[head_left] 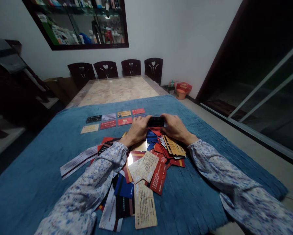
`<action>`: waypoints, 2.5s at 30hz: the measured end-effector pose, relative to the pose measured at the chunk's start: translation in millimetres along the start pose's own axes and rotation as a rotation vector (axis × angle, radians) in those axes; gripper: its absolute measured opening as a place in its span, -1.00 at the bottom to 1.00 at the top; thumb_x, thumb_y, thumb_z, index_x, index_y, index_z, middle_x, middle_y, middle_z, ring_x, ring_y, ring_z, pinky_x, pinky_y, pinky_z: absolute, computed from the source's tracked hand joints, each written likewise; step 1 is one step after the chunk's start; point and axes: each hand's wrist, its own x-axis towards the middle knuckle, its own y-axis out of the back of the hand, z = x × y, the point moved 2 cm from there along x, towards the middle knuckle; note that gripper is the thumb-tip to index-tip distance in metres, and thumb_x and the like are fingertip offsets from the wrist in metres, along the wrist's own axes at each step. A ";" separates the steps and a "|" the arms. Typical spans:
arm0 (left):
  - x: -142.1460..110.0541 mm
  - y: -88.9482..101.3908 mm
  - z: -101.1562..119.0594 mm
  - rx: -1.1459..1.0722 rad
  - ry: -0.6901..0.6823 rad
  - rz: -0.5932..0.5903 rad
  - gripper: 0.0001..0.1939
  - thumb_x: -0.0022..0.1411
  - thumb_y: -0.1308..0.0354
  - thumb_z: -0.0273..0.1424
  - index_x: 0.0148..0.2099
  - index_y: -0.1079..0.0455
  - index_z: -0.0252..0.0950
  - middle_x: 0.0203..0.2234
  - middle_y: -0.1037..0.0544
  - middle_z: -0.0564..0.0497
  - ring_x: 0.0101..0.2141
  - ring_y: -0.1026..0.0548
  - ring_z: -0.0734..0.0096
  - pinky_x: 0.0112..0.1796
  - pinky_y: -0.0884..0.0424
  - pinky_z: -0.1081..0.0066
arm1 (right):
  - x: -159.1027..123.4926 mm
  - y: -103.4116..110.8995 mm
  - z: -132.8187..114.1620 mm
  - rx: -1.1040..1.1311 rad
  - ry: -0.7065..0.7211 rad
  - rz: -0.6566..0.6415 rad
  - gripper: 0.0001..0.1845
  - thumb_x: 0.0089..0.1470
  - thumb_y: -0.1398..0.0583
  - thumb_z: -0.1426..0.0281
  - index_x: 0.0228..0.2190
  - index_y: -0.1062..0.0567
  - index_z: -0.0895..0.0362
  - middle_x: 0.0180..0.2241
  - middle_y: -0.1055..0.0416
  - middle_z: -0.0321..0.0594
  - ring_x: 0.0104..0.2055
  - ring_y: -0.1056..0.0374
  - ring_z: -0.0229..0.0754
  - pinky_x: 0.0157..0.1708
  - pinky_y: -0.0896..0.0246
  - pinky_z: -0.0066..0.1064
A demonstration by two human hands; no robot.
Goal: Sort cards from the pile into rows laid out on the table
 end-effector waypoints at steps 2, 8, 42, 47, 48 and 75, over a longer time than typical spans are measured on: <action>0.5 -0.8 -0.9 0.019 0.005 0.011 -0.38 0.18 -0.04 -0.63 0.31 -0.25 -0.41 0.06 -0.54 -0.28 -0.04 -0.46 0.04 0.00 -0.33 0.11 | 0.8 -0.7 0.0 0.002 0.000 0.009 -0.50 0.06 -0.20 0.43 0.06 -0.38 0.20 -0.07 -0.54 0.11 -0.03 -0.43 0.11 -0.08 -0.20 -0.17; 0.9 -0.1 -6.2 0.059 -0.030 0.078 -0.45 0.25 -0.01 -0.61 0.30 -0.25 -0.44 0.04 -0.55 -0.31 -0.05 -0.47 0.04 -0.03 -0.36 0.11 | 3.4 -0.5 -0.6 -0.024 0.017 0.036 -0.52 0.09 -0.20 0.40 0.07 -0.38 0.18 -0.11 -0.54 0.08 -0.07 -0.42 0.10 -0.12 -0.20 -0.17; -44.8 63.4 -77.3 0.188 0.107 0.004 -0.42 0.12 -0.23 -0.49 0.22 -0.37 -0.30 0.07 -0.44 -0.26 0.08 -0.35 -0.09 0.05 -0.35 -0.02 | 90.5 -36.8 -56.4 -0.072 0.244 -0.124 -0.44 0.03 -0.37 0.33 0.06 -0.45 0.18 -0.01 -0.39 0.09 -0.03 -0.22 0.10 -0.18 -0.19 -0.18; -56.2 69.5 -99.4 0.211 0.157 -0.034 -0.42 0.11 -0.23 -0.45 0.21 -0.38 -0.31 0.05 -0.45 -0.26 0.05 -0.36 -0.08 0.01 -0.36 0.01 | 107.7 -53.4 -68.8 0.017 0.288 -0.131 -0.50 0.02 -0.39 0.31 0.00 -0.48 0.13 -0.02 -0.38 0.04 -0.03 -0.22 0.08 -0.14 -0.20 -0.17; -58.7 70.7 -104.3 0.211 0.164 -0.039 -0.42 0.10 -0.22 -0.45 0.22 -0.38 -0.31 0.05 -0.45 -0.25 0.04 -0.36 -0.07 0.01 -0.36 0.01 | 111.1 -56.3 -71.8 0.036 0.297 -0.139 -0.51 0.02 -0.39 0.31 -0.01 -0.48 0.13 -0.02 -0.38 0.03 -0.04 -0.21 0.07 -0.13 -0.21 -0.16; -102.0 105.2 -185.5 0.189 0.364 -0.232 -0.43 0.20 -0.13 -0.36 0.26 -0.35 -0.33 0.10 -0.41 -0.25 0.13 -0.31 -0.10 0.09 -0.31 -0.08 | 190.3 -107.5 -135.6 0.078 0.270 -0.476 -0.43 0.11 -0.29 0.15 0.07 -0.53 0.21 0.05 -0.37 0.07 0.08 -0.22 0.10 -0.13 -0.11 -0.26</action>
